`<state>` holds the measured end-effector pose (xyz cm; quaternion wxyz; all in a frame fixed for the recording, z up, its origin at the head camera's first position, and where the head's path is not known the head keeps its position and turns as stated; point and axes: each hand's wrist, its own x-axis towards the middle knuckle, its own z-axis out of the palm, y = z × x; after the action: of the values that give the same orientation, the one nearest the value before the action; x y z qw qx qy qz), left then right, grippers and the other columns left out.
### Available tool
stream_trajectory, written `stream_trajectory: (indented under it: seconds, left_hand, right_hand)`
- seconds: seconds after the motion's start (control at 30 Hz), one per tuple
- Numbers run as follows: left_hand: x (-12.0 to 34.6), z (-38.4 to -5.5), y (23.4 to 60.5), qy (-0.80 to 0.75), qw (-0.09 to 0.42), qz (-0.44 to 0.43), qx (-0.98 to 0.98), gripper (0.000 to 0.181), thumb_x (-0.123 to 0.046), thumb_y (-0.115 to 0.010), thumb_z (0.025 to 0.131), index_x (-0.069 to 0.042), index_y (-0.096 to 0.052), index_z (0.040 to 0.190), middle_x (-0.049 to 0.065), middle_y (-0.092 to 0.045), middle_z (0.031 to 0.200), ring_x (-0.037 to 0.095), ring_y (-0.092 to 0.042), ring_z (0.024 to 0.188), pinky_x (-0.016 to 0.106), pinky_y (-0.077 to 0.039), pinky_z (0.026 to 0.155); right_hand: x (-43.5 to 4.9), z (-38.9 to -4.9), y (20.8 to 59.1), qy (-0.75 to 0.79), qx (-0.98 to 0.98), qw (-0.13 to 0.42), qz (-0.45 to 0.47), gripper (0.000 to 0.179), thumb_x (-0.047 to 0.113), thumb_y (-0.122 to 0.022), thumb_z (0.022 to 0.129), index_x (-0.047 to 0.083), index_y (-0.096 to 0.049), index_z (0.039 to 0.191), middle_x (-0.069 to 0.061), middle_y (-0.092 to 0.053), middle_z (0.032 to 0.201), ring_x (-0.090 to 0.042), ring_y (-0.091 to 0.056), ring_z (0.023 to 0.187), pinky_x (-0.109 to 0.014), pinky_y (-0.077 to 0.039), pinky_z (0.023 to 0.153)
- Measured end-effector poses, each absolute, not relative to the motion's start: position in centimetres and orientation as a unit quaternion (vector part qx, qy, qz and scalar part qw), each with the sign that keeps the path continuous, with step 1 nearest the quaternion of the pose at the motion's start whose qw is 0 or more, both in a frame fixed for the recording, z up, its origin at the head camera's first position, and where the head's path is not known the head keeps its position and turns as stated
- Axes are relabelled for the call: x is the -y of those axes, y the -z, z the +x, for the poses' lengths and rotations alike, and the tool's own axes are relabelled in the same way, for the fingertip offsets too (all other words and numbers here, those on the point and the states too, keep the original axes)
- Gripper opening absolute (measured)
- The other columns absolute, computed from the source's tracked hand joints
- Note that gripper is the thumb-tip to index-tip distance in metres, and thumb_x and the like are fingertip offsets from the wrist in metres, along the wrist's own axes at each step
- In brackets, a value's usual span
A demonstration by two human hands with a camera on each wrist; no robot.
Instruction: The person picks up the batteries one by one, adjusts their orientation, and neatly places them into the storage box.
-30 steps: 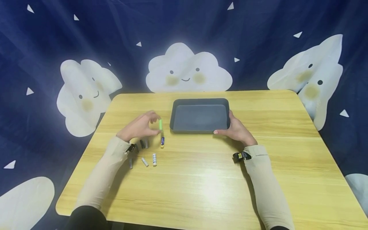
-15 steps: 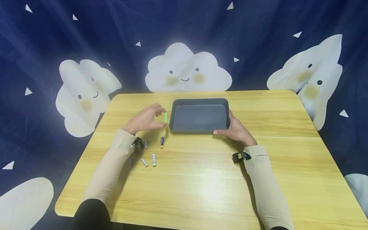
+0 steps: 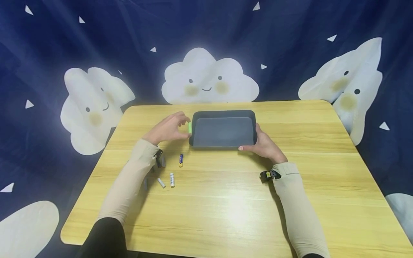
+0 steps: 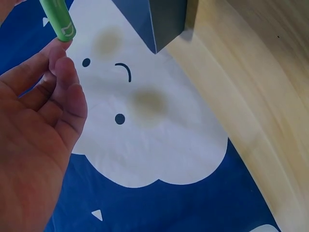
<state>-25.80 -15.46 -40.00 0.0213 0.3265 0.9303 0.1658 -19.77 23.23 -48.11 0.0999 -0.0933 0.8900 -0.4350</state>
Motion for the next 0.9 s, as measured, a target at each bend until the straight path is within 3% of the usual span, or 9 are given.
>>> stream_trajectory:
  seconds: [0.17, 0.4, 0.67, 0.9]
  left_hand:
    - [15.0, -26.2, 40.1, -0.157, 0.030, 0.321, -0.933, 0.048, -0.038, -0.078, 0.083, -0.007, -0.071, 0.119, 0.011, -0.062, 0.108, 0.021, -0.055, 0.090, 0.036, -0.049, 0.083]
    - [14.3, -27.0, 40.3, -0.149, 0.044, 0.313, -0.937, 0.046, -0.036, -0.078, 0.084, -0.009, -0.070, 0.120, 0.005, -0.060, 0.108, 0.020, -0.056, 0.094, 0.036, -0.050, 0.082]
    - [13.2, -27.8, 40.6, -0.130, 0.055, 0.328, -0.934, 0.044, -0.034, -0.080, 0.085, -0.007, -0.071, 0.119, 0.010, -0.064, 0.113, 0.022, -0.057, 0.092, 0.037, -0.052, 0.085]
    - [12.4, -28.3, 41.2, -0.104, 0.070, 0.323, -0.938, 0.052, -0.033, -0.081, 0.085, -0.003, -0.070, 0.125, 0.012, -0.064, 0.126, 0.025, -0.063, 0.106, 0.040, -0.054, 0.097]
  right_hand:
    - [-23.2, -19.8, 48.1, 0.437, -0.888, 0.106, -0.093, 0.134, 0.045, -0.090, 0.078, 0.017, 0.004, 0.167, -0.029, -0.027, 0.166, -0.048, -0.031, 0.152, -0.066, -0.027, 0.121]
    - [-23.3, -19.8, 48.1, 0.432, -0.891, 0.107, -0.087, 0.134, 0.044, -0.090, 0.078, 0.016, 0.006, 0.167, -0.029, -0.027, 0.167, -0.047, -0.031, 0.152, -0.065, -0.027, 0.121]
    - [-23.4, -19.9, 48.2, 0.423, -0.895, 0.116, -0.081, 0.136, 0.046, -0.089, 0.079, 0.018, 0.011, 0.166, -0.028, -0.023, 0.168, -0.047, -0.028, 0.154, -0.064, -0.026, 0.122]
    - [-23.4, -19.8, 48.2, 0.426, -0.894, 0.117, -0.081, 0.136, 0.047, -0.089, 0.078, 0.017, 0.010, 0.166, -0.026, -0.020, 0.170, -0.046, -0.027, 0.155, -0.064, -0.025, 0.123]
